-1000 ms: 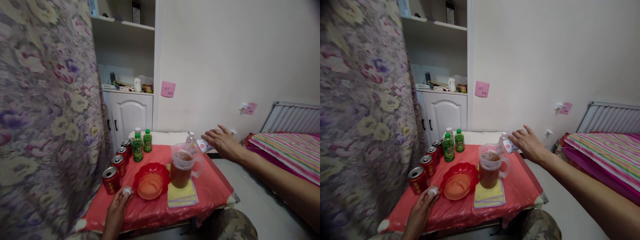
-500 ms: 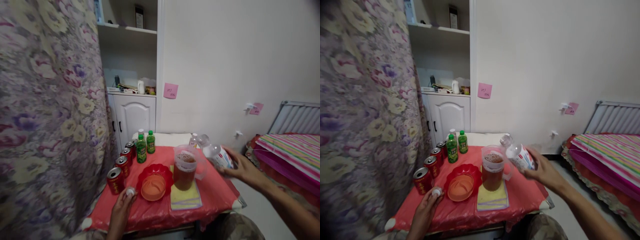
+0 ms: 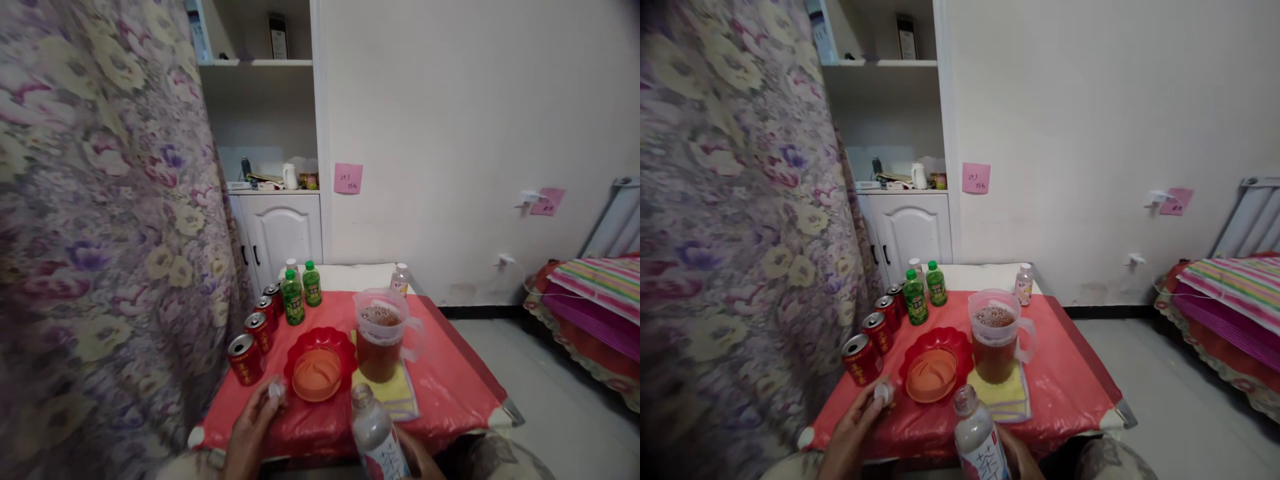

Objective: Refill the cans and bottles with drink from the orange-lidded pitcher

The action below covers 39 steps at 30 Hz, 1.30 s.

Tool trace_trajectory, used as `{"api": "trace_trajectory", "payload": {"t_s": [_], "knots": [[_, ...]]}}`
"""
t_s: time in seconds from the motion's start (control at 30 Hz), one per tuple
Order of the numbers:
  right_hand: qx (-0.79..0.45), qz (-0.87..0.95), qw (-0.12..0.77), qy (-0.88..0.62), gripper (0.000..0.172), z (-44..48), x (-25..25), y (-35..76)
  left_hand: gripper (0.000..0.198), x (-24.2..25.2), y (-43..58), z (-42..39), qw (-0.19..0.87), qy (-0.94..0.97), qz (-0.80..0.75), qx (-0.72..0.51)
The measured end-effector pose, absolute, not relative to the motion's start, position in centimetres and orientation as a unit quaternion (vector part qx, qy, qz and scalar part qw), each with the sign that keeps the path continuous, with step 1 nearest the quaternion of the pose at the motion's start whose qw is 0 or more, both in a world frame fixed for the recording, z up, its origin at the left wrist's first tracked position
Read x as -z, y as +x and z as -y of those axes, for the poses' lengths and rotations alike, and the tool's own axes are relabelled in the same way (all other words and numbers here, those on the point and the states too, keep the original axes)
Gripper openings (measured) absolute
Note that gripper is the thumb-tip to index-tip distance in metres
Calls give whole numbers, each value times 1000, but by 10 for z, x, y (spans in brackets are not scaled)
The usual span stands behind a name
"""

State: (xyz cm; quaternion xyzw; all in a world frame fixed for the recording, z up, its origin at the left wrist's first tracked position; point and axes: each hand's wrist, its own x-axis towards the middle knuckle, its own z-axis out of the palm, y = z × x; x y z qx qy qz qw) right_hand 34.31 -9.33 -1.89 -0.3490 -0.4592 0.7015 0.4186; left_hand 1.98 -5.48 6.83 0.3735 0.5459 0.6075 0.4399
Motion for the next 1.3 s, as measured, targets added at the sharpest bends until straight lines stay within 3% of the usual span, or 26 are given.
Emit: {"api": "trace_trajectory", "payload": {"t_s": [0.43, 0.57, 0.73, 0.93, 1.3], "knots": [[-611, 585, 397, -356, 96, 102, -3, 339, 40, -124, 106, 92, 386, 691, -493, -361], [-602, 607, 385, -347, 95, 103, 1, 340, 32, -134, 112, 97, 343, 721, -509, -321], [-581, 637, 382, -334, 110, 101, 13, 342, 22, -145, 118, 100, 317, 737, -528, -277], [-555, 649, 393, -342, 106, 102, 20, 343, 13, -144, 119, 100, 272, 749, -550, -252], [-586, 630, 394, -325, 105, 104, 23, 336, 18, -146, 113, 96, 318, 741, -543, -236]]}}
